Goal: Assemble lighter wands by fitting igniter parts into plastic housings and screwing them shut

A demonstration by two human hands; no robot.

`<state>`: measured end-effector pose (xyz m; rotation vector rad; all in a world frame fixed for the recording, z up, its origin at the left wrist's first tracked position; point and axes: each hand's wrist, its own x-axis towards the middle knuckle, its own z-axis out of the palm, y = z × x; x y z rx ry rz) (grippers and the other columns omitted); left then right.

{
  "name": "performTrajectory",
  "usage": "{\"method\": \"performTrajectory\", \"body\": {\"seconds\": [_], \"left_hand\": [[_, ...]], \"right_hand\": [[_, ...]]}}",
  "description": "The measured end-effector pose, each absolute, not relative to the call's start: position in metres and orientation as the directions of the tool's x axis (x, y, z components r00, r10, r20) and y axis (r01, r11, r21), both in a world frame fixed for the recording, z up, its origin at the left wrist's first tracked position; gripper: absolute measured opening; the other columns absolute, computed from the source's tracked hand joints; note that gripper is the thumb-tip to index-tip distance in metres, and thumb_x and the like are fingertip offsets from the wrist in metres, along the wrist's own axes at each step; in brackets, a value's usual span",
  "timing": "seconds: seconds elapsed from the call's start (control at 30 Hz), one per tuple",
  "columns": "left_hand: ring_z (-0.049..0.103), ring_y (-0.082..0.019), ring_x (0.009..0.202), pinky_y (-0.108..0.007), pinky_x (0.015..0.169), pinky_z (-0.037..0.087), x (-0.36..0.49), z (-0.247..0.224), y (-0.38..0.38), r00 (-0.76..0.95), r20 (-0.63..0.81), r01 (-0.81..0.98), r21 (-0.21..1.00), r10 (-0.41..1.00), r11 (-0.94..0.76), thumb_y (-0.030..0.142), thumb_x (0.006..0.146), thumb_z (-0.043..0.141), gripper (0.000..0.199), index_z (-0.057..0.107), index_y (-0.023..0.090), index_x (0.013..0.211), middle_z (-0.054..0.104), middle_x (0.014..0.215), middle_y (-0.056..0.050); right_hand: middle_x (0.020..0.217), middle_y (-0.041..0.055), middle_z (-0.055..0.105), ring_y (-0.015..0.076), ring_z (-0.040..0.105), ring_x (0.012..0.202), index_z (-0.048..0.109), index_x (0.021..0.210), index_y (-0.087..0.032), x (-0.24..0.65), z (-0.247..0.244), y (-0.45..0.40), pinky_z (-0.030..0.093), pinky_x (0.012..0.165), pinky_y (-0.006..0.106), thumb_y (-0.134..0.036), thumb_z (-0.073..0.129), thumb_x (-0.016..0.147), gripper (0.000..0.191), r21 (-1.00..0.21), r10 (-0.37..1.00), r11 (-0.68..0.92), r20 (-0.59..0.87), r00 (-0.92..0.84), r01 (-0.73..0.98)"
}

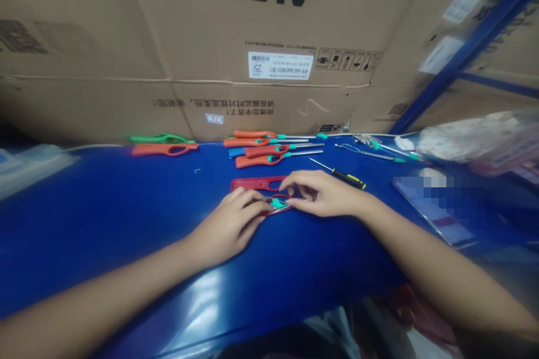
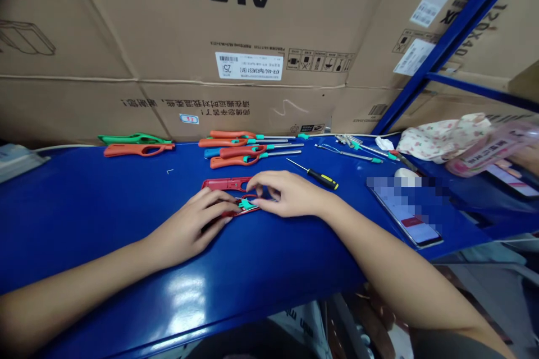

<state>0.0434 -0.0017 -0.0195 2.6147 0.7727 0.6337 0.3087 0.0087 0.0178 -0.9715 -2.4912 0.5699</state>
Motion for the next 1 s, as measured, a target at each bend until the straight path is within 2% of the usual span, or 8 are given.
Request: {"method": "performTrajectory", "body": {"seconds": [0.07, 0.13, 0.23, 0.33, 0.43, 0.7, 0.9, 1.0], "left_hand": [[0.056, -0.024, 0.108, -0.045, 0.098, 0.048, 0.043, -0.019, -0.002, 0.747, 0.320, 0.426, 0.442, 0.582, -0.789, 0.020, 0.102, 0.047, 0.024, 0.064, 0.024, 0.118, 0.063, 0.118, -0.009], [0.056, -0.024, 0.109, -0.044, 0.098, 0.048, 0.042, -0.020, -0.002, 0.746, 0.327, 0.420, 0.446, 0.580, -0.791, 0.020, 0.101, 0.047, 0.024, 0.064, 0.024, 0.117, 0.063, 0.120, -0.009], [0.057, -0.024, 0.110, -0.044, 0.098, 0.049, 0.041, -0.021, -0.001, 0.748, 0.332, 0.409, 0.452, 0.575, -0.793, 0.019, 0.101, 0.048, 0.023, 0.063, 0.024, 0.117, 0.065, 0.119, -0.008], [0.059, -0.024, 0.110, -0.045, 0.097, 0.049, 0.040, -0.021, -0.001, 0.744, 0.339, 0.404, 0.457, 0.575, -0.792, 0.020, 0.100, 0.049, 0.022, 0.063, 0.024, 0.117, 0.068, 0.118, -0.007], [0.060, -0.024, 0.109, -0.044, 0.096, 0.049, 0.040, -0.021, -0.002, 0.744, 0.352, 0.394, 0.455, 0.568, -0.798, 0.019, 0.100, 0.049, 0.022, 0.063, 0.023, 0.117, 0.070, 0.116, -0.007], [0.061, -0.025, 0.109, -0.043, 0.096, 0.050, 0.039, -0.020, -0.003, 0.737, 0.359, 0.399, 0.451, 0.572, -0.798, 0.013, 0.093, 0.053, 0.030, 0.062, 0.022, 0.120, 0.070, 0.117, -0.007], [0.059, -0.025, 0.113, -0.044, 0.099, 0.049, 0.040, -0.021, -0.002, 0.748, 0.348, 0.397, 0.448, 0.565, -0.801, 0.013, 0.093, 0.052, 0.031, 0.061, 0.023, 0.120, 0.068, 0.121, -0.007], [0.059, -0.025, 0.114, -0.044, 0.100, 0.049, 0.039, -0.022, -0.002, 0.751, 0.340, 0.401, 0.446, 0.566, -0.800, 0.013, 0.093, 0.051, 0.030, 0.061, 0.023, 0.120, 0.068, 0.122, -0.006]], "right_hand": [[0.090, 0.0021, 0.068, 0.0111, 0.053, 0.064, 0.066, 0.110, -0.020, 0.319, 0.023, 0.015, 0.044, 0.064, 0.024, -0.032, 0.060, 0.094, 0.021, -0.436, 0.770, 0.638, 0.323, -0.551, 0.635], [0.096, 0.0043, 0.070, 0.0141, 0.058, 0.071, 0.066, 0.110, -0.020, 0.336, 0.030, 0.025, 0.046, 0.069, 0.027, -0.032, 0.058, 0.094, 0.022, -0.328, 0.848, 0.498, 0.379, -0.371, 0.803], [0.118, 0.0085, 0.068, 0.0212, 0.063, 0.101, 0.062, 0.123, -0.022, 0.371, 0.037, 0.041, 0.048, 0.090, 0.032, -0.030, 0.054, 0.095, 0.030, -0.136, 0.975, 0.005, 0.221, 0.025, 0.991], [0.130, 0.0259, 0.060, 0.0350, 0.057, 0.120, 0.061, 0.127, -0.007, 0.406, 0.035, 0.054, 0.046, 0.099, 0.046, -0.015, 0.056, 0.088, 0.040, -0.056, 0.947, -0.284, 0.139, 0.289, 0.957], [0.134, 0.0290, 0.055, 0.0427, 0.052, 0.126, 0.063, 0.126, -0.007, 0.429, 0.026, 0.060, 0.047, 0.097, 0.054, -0.009, 0.063, 0.079, 0.046, -0.004, 0.879, -0.473, 0.072, 0.472, 0.881], [0.125, 0.0188, 0.061, 0.0347, 0.056, 0.121, 0.066, 0.116, -0.017, 0.442, 0.011, 0.071, 0.050, 0.095, 0.046, -0.010, 0.062, 0.082, 0.035, 0.013, 0.829, -0.560, 0.024, 0.559, 0.829], [0.138, 0.0191, 0.051, 0.0357, 0.049, 0.129, 0.057, 0.131, -0.018, 0.443, -0.002, 0.076, 0.046, 0.101, 0.050, -0.012, 0.062, 0.081, 0.051, -0.010, 0.869, -0.489, 0.086, 0.487, 0.872], [0.137, 0.0171, 0.053, 0.0349, 0.050, 0.129, 0.061, 0.126, -0.019, 0.442, -0.006, 0.079, 0.046, 0.102, 0.049, -0.015, 0.058, 0.084, 0.042, -0.023, 0.889, -0.444, 0.109, 0.444, 0.896]]}}
